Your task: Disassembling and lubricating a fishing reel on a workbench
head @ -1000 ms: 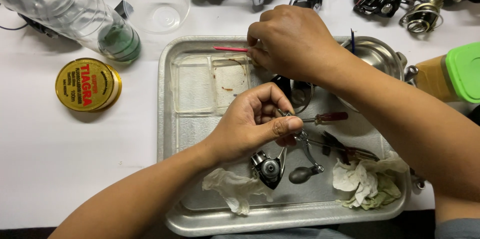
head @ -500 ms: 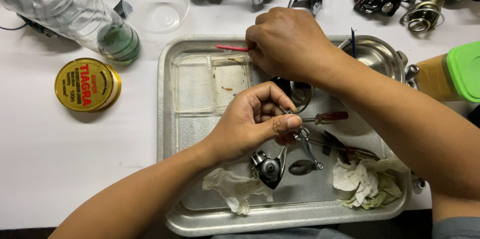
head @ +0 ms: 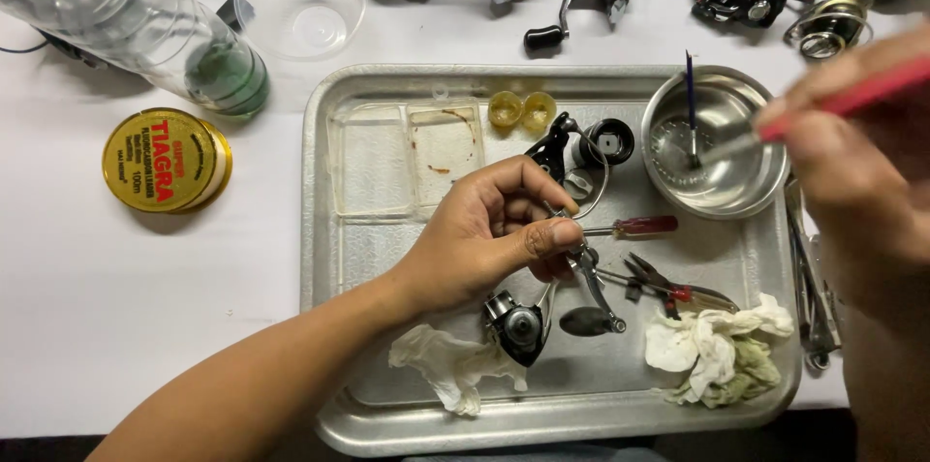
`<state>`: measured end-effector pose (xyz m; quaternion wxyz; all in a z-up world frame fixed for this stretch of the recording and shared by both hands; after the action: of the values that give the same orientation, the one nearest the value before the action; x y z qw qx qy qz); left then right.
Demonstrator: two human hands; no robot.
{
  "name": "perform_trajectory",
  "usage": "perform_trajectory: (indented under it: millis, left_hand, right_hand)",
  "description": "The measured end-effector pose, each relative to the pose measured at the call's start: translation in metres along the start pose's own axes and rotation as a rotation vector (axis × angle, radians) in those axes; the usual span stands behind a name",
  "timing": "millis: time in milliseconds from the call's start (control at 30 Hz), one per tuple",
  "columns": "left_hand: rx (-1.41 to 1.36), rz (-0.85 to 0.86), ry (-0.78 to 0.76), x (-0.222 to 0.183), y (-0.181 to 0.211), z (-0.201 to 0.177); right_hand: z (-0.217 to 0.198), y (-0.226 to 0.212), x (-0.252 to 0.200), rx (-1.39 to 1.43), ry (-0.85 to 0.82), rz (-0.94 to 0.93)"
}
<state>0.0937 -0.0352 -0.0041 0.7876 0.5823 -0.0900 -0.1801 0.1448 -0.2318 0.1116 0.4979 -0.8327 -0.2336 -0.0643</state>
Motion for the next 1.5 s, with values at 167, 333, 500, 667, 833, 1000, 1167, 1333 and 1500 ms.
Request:
perform_trajectory:
  millis: [167, 333, 500, 667, 833, 1000, 1167, 1333, 1500]
  left_hand:
    - [-0.01, -0.017, -0.001, -0.001, -0.003, 0.003]
    - [0.009, -0.048, -0.007, 0.0, -0.005, 0.004]
    - [0.056, -0.048, 0.004, 0.0, -0.007, 0.002]
    - [0.047, -0.051, 0.008, 0.0, -0.008, 0.003]
    - [0.065, -0.044, 0.02, 0.0, -0.008, 0.003]
    - [0.094, -0.047, 0.023, 0.0, -0.003, 0.002]
    - [0.092, -0.054, 0.028, 0.0, -0.005, 0.001]
    - [0.058, -0.049, 0.026, 0.0, -0.008, 0.002]
    - [0.072, -0.054, 0.017, 0.0, -0.007, 0.002]
  right_hand:
    - [-0.008, -0.015, -0.07, 0.118, -0.008, -0.123]
    - [0.022, -0.06, -0.061, 0.025, -0.13, -0.249]
    - [0.036, -0.066, -0.049, 0.059, -0.157, -0.335]
    - [0.037, -0.051, -0.047, 0.17, -0.206, -0.356]
    - [0.043, -0.072, -0.039, 0.227, -0.124, -0.461]
    - [0.056, -0.059, -0.04, 0.383, -0.448, -0.386]
    - [0.055, -0.065, -0.036, 0.382, -0.429, -0.44]
    - [0.052, -0.071, -0.038, 0.361, -0.332, -0.525]
    - [0.058, -0.054, -0.037, 0.341, -0.543, -0.375]
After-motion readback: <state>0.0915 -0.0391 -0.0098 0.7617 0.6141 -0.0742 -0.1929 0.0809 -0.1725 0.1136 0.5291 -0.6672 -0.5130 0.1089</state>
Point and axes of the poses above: each hand's wrist, its own x-axis towards the middle knuckle, its own z-axis out of the palm, y = z × x, the point moved 10 cm from there along x, towards the middle knuckle, and after that the axes turned 13 degrees about x, right-handed, at the moved point
